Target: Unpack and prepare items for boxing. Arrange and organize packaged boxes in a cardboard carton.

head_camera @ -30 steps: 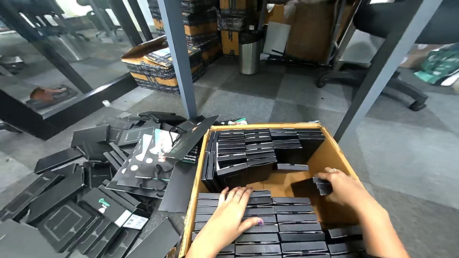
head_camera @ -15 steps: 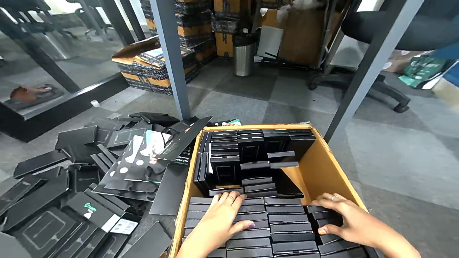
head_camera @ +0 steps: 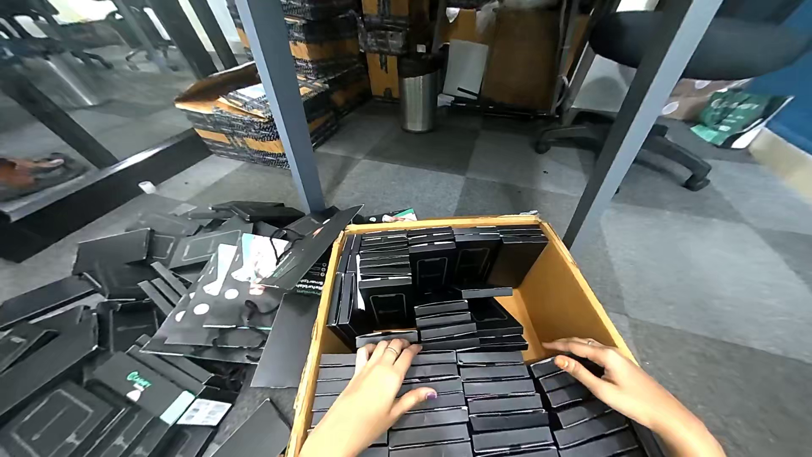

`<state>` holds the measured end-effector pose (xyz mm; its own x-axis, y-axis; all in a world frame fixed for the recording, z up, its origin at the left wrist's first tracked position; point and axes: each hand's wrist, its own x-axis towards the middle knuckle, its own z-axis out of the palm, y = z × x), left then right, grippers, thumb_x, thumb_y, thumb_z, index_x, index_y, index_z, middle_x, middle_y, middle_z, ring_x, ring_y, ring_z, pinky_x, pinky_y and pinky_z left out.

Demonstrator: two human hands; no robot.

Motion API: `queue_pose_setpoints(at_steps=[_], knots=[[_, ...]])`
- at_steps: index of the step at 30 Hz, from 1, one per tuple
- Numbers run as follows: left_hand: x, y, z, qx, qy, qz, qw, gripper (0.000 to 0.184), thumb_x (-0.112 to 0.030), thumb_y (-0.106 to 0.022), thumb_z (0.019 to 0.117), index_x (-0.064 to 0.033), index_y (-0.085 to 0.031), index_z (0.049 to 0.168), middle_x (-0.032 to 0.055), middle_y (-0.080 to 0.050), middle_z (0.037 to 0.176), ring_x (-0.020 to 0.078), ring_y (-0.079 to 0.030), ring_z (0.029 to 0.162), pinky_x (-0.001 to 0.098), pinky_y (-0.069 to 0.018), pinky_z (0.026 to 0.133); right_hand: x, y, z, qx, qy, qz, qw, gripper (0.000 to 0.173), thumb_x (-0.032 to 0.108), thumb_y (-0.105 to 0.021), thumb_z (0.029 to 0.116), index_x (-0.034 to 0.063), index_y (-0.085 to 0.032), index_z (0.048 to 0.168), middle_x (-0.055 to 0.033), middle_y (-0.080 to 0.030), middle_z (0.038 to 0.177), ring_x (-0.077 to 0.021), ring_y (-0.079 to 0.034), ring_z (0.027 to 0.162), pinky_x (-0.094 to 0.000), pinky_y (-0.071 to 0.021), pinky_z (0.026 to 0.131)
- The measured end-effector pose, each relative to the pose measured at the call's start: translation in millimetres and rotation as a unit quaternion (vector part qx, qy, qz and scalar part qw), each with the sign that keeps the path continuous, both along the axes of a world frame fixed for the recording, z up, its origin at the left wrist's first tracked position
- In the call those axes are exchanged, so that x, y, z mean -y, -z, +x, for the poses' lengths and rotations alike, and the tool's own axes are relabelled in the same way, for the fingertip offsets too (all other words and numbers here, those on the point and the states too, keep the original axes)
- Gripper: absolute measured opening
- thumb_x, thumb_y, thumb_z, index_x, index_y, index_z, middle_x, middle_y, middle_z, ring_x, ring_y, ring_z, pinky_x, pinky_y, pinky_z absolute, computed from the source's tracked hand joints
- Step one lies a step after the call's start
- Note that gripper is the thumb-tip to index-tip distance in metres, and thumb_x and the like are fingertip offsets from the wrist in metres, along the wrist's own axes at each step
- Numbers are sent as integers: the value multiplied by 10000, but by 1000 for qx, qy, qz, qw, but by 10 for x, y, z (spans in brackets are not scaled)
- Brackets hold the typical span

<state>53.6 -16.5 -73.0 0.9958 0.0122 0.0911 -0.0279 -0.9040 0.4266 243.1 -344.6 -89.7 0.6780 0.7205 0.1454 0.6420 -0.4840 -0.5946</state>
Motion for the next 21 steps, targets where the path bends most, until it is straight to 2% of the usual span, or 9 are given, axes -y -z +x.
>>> queue_pose_setpoints(at_steps=[4, 6, 8, 10, 12, 15, 16, 19, 21], knots=[[2, 23, 5, 28, -5, 14, 1000, 676, -597, -540, 957, -15, -680, 1270, 183, -680, 1246, 397, -627, 1179, 658, -406, 974, -11, 10, 24, 42, 30, 20, 998, 493, 425, -462, 1009, 55, -776, 1094, -97, -762, 1068, -266, -712, 1049, -500, -534, 947], [1, 31, 2, 38, -11, 21, 999, 669, -605, -538, 950, -25, -696, 1243, 175, -684, 1232, 396, -629, 1172, 658, -411, 964, -18, 16, 31, 55, 32, 23, 998, 486, 405, -449, 1012, 53, -784, 1013, -91, -761, 994, -240, -718, 976, -460, -551, 889], [1, 25, 4, 41, -16, 24, 999, 656, -603, -545, 946, -31, -706, 1226, 175, -682, 1215, 401, -624, 1163, 655, -413, 950, -10, 37, 42, 65, 18, 19, 998, 491, 391, -438, 1021, 60, -775, 887, -65, -732, 883, -177, -700, 852, -381, -557, 782], [3, 23, 8, 47, -20, 26, 998, 651, -606, -550, 941, -35, -715, 1206, 172, -683, 1197, 405, -622, 1150, 648, -420, 936, 5, 29, 38, 57, 2, 7, 998, 460, 376, -464, 1012, 67, -773, 869, -58, -732, 886, -163, -701, 839, -372, -564, 767], [6, 26, 10, 54, -23, 28, 998, 642, -600, -559, 937, -35, -721, 1194, 177, -684, 1196, 409, -625, 1140, 645, -426, 921, 23, -4, 6, 38, 8, -17, 999, 367, 368, -555, 970, 84, -784, 935, -70, -747, 966, -205, -718, 918, -437, -573, 822], [5, 40, 17, 69, -22, 35, 997, 641, -604, -552, 933, -38, -727, 1180, 173, -688, 1172, 407, -635, 1109, 634, -438, 902, 26, -60, -81, 3, 73, -48, 996, 293, 279, -692, 931, 22, -778, 1043, -204, -715, 1136, -393, -676, 1097, -605, -514, 933], [3, 46, 20, 71, -22, 37, 997, 650, -613, -545, 932, -38, -728, 1175, 170, -689, 1166, 407, -636, 1102, 631, -441, 896, 28, -68, -108, -4, 96, -59, 994, 301, 272, -682, 943, 17, -768, 1079, -222, -706, 1170, -415, -663, 1130, -619, -499, 956], [-3, 46, 19, 73, -19, 34, 997, 656, -610, -550, 931, -29, -727, 1179, 184, -688, 1175, 426, -636, 1107, 640, -453, 892, 13, -176, -195, -94, 132, -140, 977, 386, 310, -600, 1032, 39, -668, 1299, -249, -662, 1261, -440, -613, 1212, -616, -438, 1041], [-6, 49, 20, 74, -17, 34, 997, 650, -600, -551, 933, -25, -725, 1179, 193, -684, 1178, 437, -633, 1108, 644, -456, 888, -14, -207, -237, -123, 131, -177, 968, 443, 359, -552, 1053, 56, -622, 1368, -256, -642, 1296, -448, -597, 1237, -612, -432, 1053]])
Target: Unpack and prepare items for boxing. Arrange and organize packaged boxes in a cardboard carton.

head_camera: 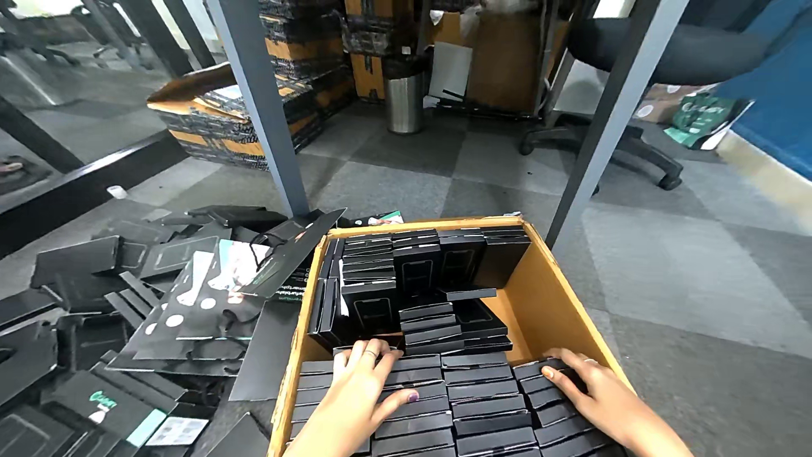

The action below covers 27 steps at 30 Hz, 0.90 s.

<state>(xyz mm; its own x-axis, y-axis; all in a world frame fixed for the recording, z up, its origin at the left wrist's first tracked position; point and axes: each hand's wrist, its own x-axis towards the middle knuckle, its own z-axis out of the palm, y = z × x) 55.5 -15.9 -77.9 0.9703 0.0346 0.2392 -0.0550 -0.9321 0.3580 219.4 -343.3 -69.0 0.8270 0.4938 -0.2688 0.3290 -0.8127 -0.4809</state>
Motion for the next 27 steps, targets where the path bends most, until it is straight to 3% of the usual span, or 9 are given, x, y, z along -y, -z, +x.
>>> queue_pose_setpoints(at_steps=[4, 9, 12, 17, 21, 24, 27], knots=[[-3, 5, -2, 3, 1, 4, 1000, 682, -623, -529, 930, -18, -727, 1176, 197, -689, 1174, 438, -642, 1097, 642, -463, 885, -54, -47, -52, -19, -12, -12, 1000, 461, 358, -518, 1067, 52, -589, 1403, -265, -617, 1329, -443, -582, 1259, -585, -434, 1060], [-34, 11, 10, -7, 3, -12, 1000, 672, -625, -516, 939, -38, -725, 1190, 184, -686, 1182, 428, -633, 1108, 637, -454, 889, -160, -130, -113, -24, 19, -79, 996, 470, 424, -484, 1077, 117, -581, 1420, -245, -623, 1321, -439, -634, 1177, -612, -484, 958], [-54, 15, 8, -14, 0, -14, 1000, 659, -613, -519, 944, -42, -721, 1202, 183, -683, 1189, 430, -626, 1127, 645, -447, 894, -120, -26, -105, 23, 24, -42, 999, 461, 411, -500, 1072, 105, -608, 1400, -243, -643, 1299, -449, -645, 1159, -631, -492, 939], [-65, 20, 14, -10, -2, -18, 1000, 631, -590, -538, 945, -47, -718, 1208, 168, -684, 1188, 417, -626, 1125, 638, -445, 901, -35, 135, -68, 132, 24, 47, 990, 507, 398, -528, 1039, 130, -569, 1469, -195, -617, 1400, -453, -615, 1238, -676, -466, 982], [-72, -6, 14, -4, -5, -29, 1000, 616, -576, -545, 956, -45, -715, 1217, 174, -680, 1197, 409, -624, 1117, 620, -442, 915, -183, 68, -44, 219, -17, 85, 972, 617, 456, -540, 992, 28, -571, 1436, -206, -609, 1408, -452, -610, 1252, -658, -473, 1006], [-81, -36, 13, 4, -2, -42, 999, 599, -557, -560, 961, -36, -714, 1214, 182, -678, 1202, 407, -624, 1123, 618, -441, 927, -501, -146, 73, 239, -97, 85, 962, 561, 330, -674, 962, 19, -573, 1418, -222, -607, 1393, -443, -620, 1229, -633, -495, 988], [-80, -60, 9, -6, -1, -62, 998, 569, -532, -576, 970, -43, -707, 1229, 179, -668, 1242, 398, -609, 1171, 625, -421, 967, -916, -314, 344, 174, -173, -1, 969, 709, 178, -787, 894, 53, -471, 1517, -246, -453, 1543, -452, -453, 1409, -620, -390, 1113]])
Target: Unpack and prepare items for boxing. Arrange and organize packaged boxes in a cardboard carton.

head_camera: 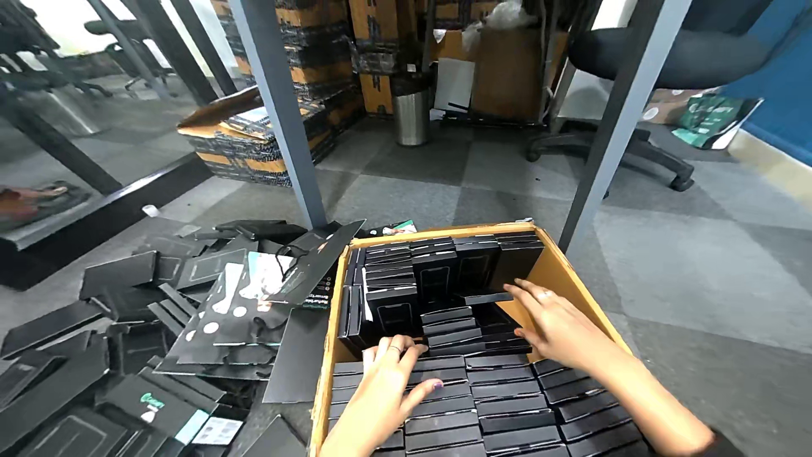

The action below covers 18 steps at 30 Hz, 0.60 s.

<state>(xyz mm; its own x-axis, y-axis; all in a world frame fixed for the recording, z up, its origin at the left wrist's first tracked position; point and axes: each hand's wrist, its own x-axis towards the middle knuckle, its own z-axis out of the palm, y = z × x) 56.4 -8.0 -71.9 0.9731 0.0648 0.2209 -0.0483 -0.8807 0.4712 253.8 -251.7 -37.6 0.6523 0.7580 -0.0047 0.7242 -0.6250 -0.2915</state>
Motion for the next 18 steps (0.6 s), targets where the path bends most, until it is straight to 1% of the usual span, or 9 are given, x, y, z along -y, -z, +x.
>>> queue_pose_setpoints(at_steps=[2, 4, 5, 7, 10, 12, 13, 15, 18], knots=[[-2, -29, -4, -7, 2, -15, 1000, 551, -513, -586, 975, -43, -702, 1239, 178, -664, 1258, 400, -594, 1202, 626, -405, 993, -247, -5, 169, -43, -35, -110, 992, 984, 163, -875, 804, 130, -316, 1613, -234, -245, 1662, -474, -242, 1519, -677, -246, 1173], [-6, -39, -3, -3, 3, -21, 1000, 543, -505, -593, 973, -42, -702, 1236, 177, -664, 1254, 399, -595, 1196, 615, -411, 988, -405, 86, 286, -69, -78, -197, 975, 1234, 114, -947, 687, 218, -190, 1657, -213, -84, 1708, -512, -87, 1545, -792, -132, 1137], [-8, -42, -1, -1, 5, -22, 1000, 540, -503, -592, 975, -44, -700, 1238, 176, -663, 1254, 398, -595, 1196, 613, -414, 985, -459, 144, 317, -67, -94, -235, 965, 1322, 67, -958, 636, 251, -146, 1663, -201, -44, 1714, -517, -55, 1547, -823, -117, 1112], [-11, -60, 1, -3, 8, -26, 1000, 538, -499, -591, 978, -47, -696, 1250, 178, -659, 1266, 399, -592, 1201, 608, -413, 986, -527, 250, 337, -51, -115, -275, 953, 1426, 2, -955, 574, 277, -81, 1667, -193, -18, 1718, -514, -61, 1547, -835, -148, 1089], [-17, -67, -7, 0, 13, -28, 1000, 531, -492, -591, 979, -52, -692, 1257, 166, -657, 1265, 387, -591, 1198, 607, -409, 989, -570, 364, 344, -32, -129, -279, 951, 1442, 84, -983, 587, 266, -45, 1667, -211, -77, 1708, -504, -134, 1540, -809, -175, 1102], [-16, -57, -3, 9, 14, -28, 999, 530, -493, -590, 979, -53, -694, 1255, 159, -660, 1257, 381, -593, 1197, 609, -411, 991, -582, 357, 364, -35, -120, -275, 953, 1371, 123, -960, 655, 243, -44, 1668, -249, -234, 1655, -501, -250, 1505, -787, -191, 1120], [-14, -48, -1, 12, 14, -28, 999, 528, -491, -594, 978, -51, -695, 1252, 160, -663, 1255, 381, -595, 1199, 609, -411, 993, -587, 340, 381, -33, -118, -265, 957, 1280, 103, -912, 712, 216, -68, 1667, -263, -326, 1606, -496, -337, 1462, -760, -232, 1119], [-6, -26, -2, 22, 12, -22, 999, 528, -499, -591, 975, -56, -700, 1242, 158, -669, 1240, 380, -604, 1186, 607, -423, 984, -601, 326, 448, -15, -113, -240, 964, 1103, 26, -826, 772, 159, -175, 1653, -256, -464, 1503, -473, -469, 1358, -684, -339, 1087], [2, -37, -1, 14, 10, -26, 1000, 521, -490, -601, 970, -56, -699, 1241, 158, -665, 1242, 379, -602, 1182, 599, -418, 987, -561, 287, 586, -32, -113, -242, 963, 917, 7, -827, 779, 127, -395, 1579, -220, -452, 1538, -460, -442, 1389, -669, -391, 1047]])
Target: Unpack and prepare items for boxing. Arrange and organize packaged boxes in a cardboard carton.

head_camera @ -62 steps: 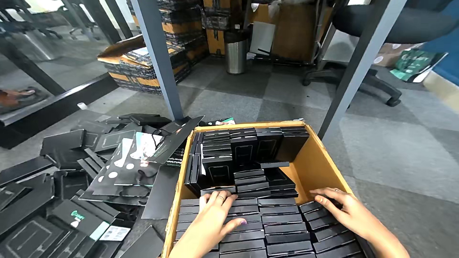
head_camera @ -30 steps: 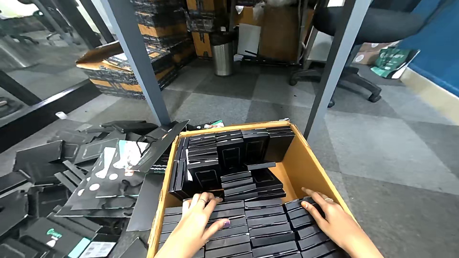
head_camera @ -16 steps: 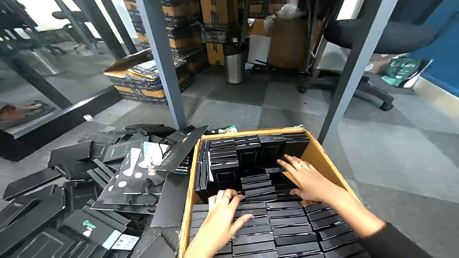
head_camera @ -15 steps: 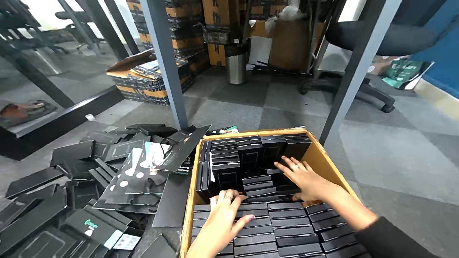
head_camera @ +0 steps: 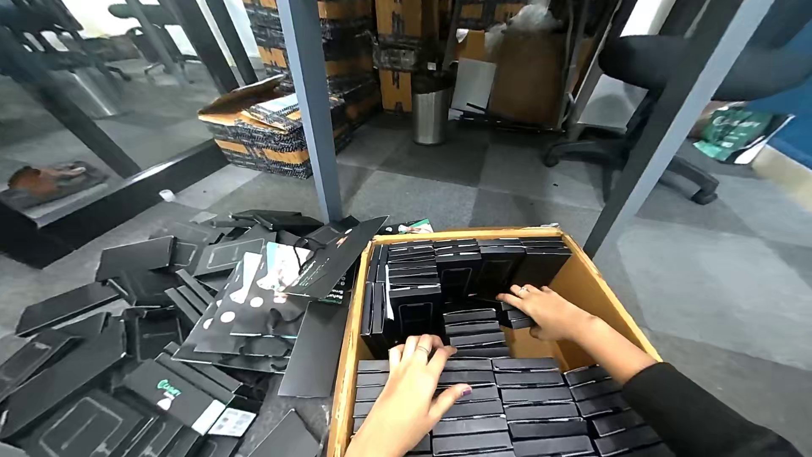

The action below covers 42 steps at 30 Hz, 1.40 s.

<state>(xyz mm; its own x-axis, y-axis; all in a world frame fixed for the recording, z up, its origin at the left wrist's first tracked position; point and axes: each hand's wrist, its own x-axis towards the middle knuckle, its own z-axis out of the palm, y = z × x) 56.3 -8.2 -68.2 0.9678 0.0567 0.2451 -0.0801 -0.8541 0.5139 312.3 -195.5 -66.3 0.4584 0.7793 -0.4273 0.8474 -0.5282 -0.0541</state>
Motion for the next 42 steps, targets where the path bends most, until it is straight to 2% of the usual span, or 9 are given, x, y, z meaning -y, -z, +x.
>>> queue_pose_setpoints(at_steps=[2, 9, 13, 16, 19, 24, 36, 39, 42], knots=[[1, 1, 2, -7, 1, 1, 1000, 519, -483, -609, 967, -53, -698, 1243, 159, -665, 1240, 378, -600, 1186, 605, -411, 992, 106, -72, 24, -13, 6, -10, 1000, 832, 7, -836, 774, 108, -486, 1522, -210, -449, 1549, -452, -427, 1405, -666, -383, 1053], [1, 11, 0, -43, 10, 14, 999, 540, -499, -604, 967, -63, -679, 1277, 149, -633, 1336, 386, -546, 1295, 633, -374, 1044, 751, -368, 19, -92, 87, -60, 990, 745, 119, -857, 802, 120, -547, 1479, -207, -508, 1502, -414, -490, 1373, -598, -401, 1099], [-2, 24, 1, -39, 6, 19, 999, 547, -508, -602, 965, -63, -686, 1271, 157, -622, 1369, 398, -535, 1313, 641, -364, 1058, 989, -318, 38, -203, 71, 64, 974, 572, 268, -808, 883, 77, -629, 1392, -189, -627, 1349, -338, -568, 1287, -516, -421, 1094], [-3, 34, -4, -30, 2, 22, 999, 538, -505, -611, 956, -67, -695, 1257, 160, -624, 1367, 406, -541, 1307, 651, -369, 1050, 999, -261, -40, -251, 55, 125, 958, 351, 215, -681, 973, 87, -700, 1299, -162, -666, 1299, -290, -603, 1246, -471, -444, 1079], [-14, 33, -3, -34, 3, 28, 999, 541, -507, -607, 956, -71, -692, 1265, 156, -619, 1374, 408, -536, 1309, 650, -370, 1044, 980, -247, -131, -246, 66, 119, 960, 357, 190, -647, 996, 102, -669, 1341, -144, -638, 1361, -290, -576, 1294, -484, -415, 1110], [-20, 54, -7, -25, 5, 34, 999, 546, -516, -599, 956, -71, -696, 1257, 157, -623, 1367, 412, -542, 1300, 650, -380, 1030, 1103, -91, -139, -229, 83, 201, 949, 389, 296, -598, 1021, 89, -671, 1342, -131, -642, 1373, -247, -588, 1299, -444, -427, 1119], [-25, 25, -7, -45, -33, 32, 998, 566, -510, -593, 973, -48, -673, 1289, 150, -642, 1341, 372, -557, 1303, 626, -368, 1076, 825, -72, -190, -91, 132, 211, 964, 473, 442, -541, 1045, 83, -674, 1323, -185, -647, 1328, -384, -593, 1267, -619, -434, 1054], [-46, 40, -2, -42, -66, 40, 996, 593, -511, -585, 978, -28, -651, 1316, 153, -652, 1329, 362, -574, 1293, 614, -376, 1081, 663, -81, -195, -77, 121, 241, 960, 437, 390, -514, 1065, 66, -681, 1306, -172, -646, 1336, -376, -599, 1264, -626, -439, 1053], [-55, -17, -3, -119, -88, 26, 989, 627, -508, -568, 999, -9, -606, 1377, 166, -614, 1400, 355, -526, 1362, 595, -312, 1150, 348, -118, -278, -88, 114, 237, 961, 427, 361, -555, 1054, 67, -643, 1352, -164, -611, 1390, -360, -572, 1301, -603, -433, 1077]])
